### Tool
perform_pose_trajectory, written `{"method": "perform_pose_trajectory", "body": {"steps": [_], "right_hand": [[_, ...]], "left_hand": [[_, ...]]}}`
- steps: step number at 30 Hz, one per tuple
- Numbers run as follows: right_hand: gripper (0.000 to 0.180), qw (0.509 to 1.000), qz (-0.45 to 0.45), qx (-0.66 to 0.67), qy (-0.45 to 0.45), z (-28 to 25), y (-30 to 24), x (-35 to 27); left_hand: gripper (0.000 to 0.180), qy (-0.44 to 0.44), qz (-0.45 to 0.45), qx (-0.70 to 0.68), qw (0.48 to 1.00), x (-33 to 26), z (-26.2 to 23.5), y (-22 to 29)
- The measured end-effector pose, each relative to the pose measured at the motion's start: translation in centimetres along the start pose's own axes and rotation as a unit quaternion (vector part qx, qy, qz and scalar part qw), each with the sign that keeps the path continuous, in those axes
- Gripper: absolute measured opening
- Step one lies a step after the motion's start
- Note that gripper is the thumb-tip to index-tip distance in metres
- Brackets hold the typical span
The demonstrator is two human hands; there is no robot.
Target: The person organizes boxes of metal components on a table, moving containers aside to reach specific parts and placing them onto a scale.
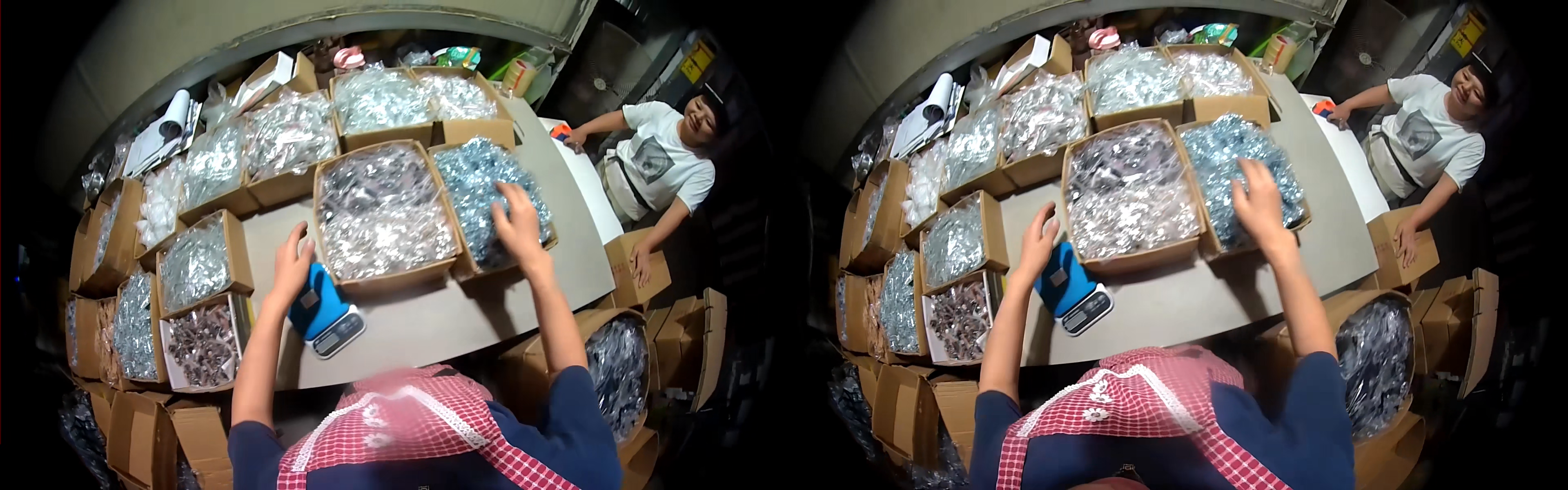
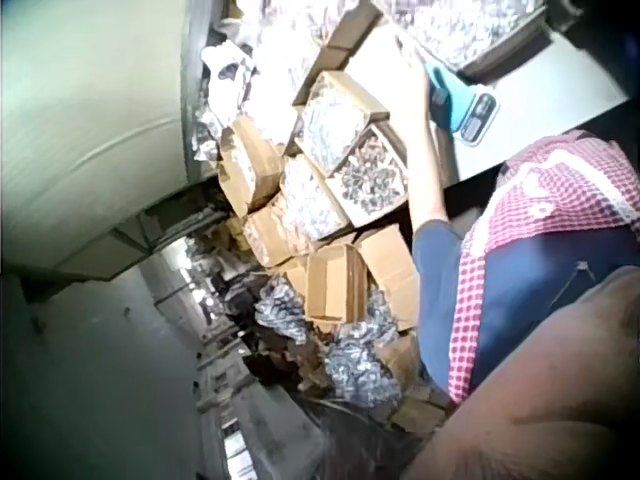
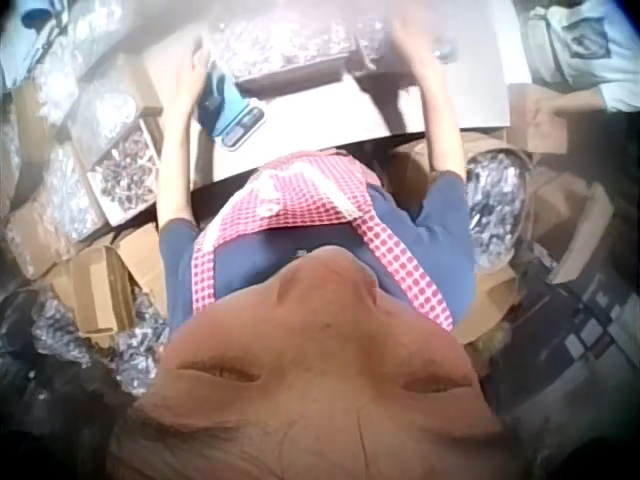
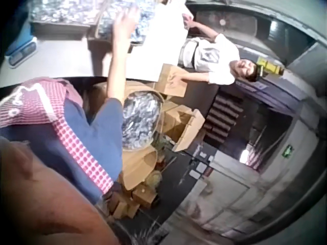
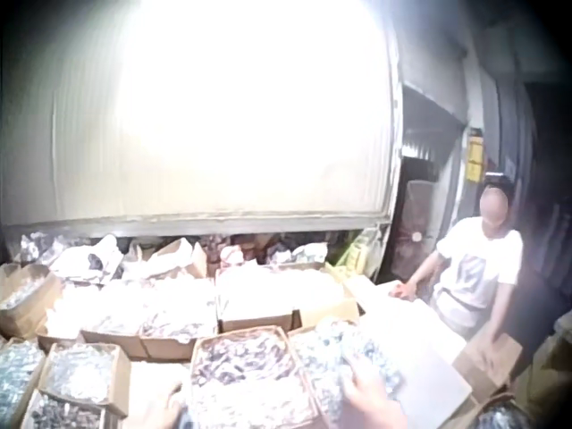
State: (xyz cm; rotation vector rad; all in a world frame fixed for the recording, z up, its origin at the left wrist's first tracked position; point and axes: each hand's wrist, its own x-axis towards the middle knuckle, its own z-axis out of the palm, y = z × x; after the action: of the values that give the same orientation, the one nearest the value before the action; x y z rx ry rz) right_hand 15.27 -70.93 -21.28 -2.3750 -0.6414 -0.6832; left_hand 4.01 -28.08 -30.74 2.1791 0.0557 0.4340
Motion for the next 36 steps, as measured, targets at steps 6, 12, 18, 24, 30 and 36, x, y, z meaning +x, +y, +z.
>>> {"method": "perform_pose_trajectory", "body": {"steps": [6, 12, 18, 24, 30, 36], "right_hand": [[0.041, 0.992, 0.06, -0.003, -0.108, -1.2, 14.2, 7.1], [0.06, 0.938, 0.027, 0.145, -0.314, 5.5, 22.6, 15.9], [0.053, 0.911, 0.039, 0.159, -0.378, 11.1, 23.8, 16.5], [0.037, 0.909, 0.09, 0.131, -0.386, 7.7, 22.1, 16.4], [0.037, 0.901, 0.161, 0.14, -0.378, 6.8, 22.3, 14.5], [0.047, 0.881, 0.276, 0.169, -0.345, 3.5, 24.7, 13.1]], "left_hand": [[0.051, 0.008, -0.137, -0.262, 0.955, 8.6, 5.5, -5.3], [0.053, 0.035, -0.185, -0.415, 0.89, 10.6, 9.0, -1.1], [0.045, 0.118, -0.377, -0.456, 0.798, 8.0, 8.6, -7.0], [0.054, 0.127, -0.408, -0.467, 0.774, 5.0, 8.6, -7.5], [0.1, 0.084, -0.29, -0.455, 0.838, 12.2, 11.7, 5.3], [0.09, 0.019, -0.191, -0.45, 0.872, 13.6, 13.4, 3.2]]}}
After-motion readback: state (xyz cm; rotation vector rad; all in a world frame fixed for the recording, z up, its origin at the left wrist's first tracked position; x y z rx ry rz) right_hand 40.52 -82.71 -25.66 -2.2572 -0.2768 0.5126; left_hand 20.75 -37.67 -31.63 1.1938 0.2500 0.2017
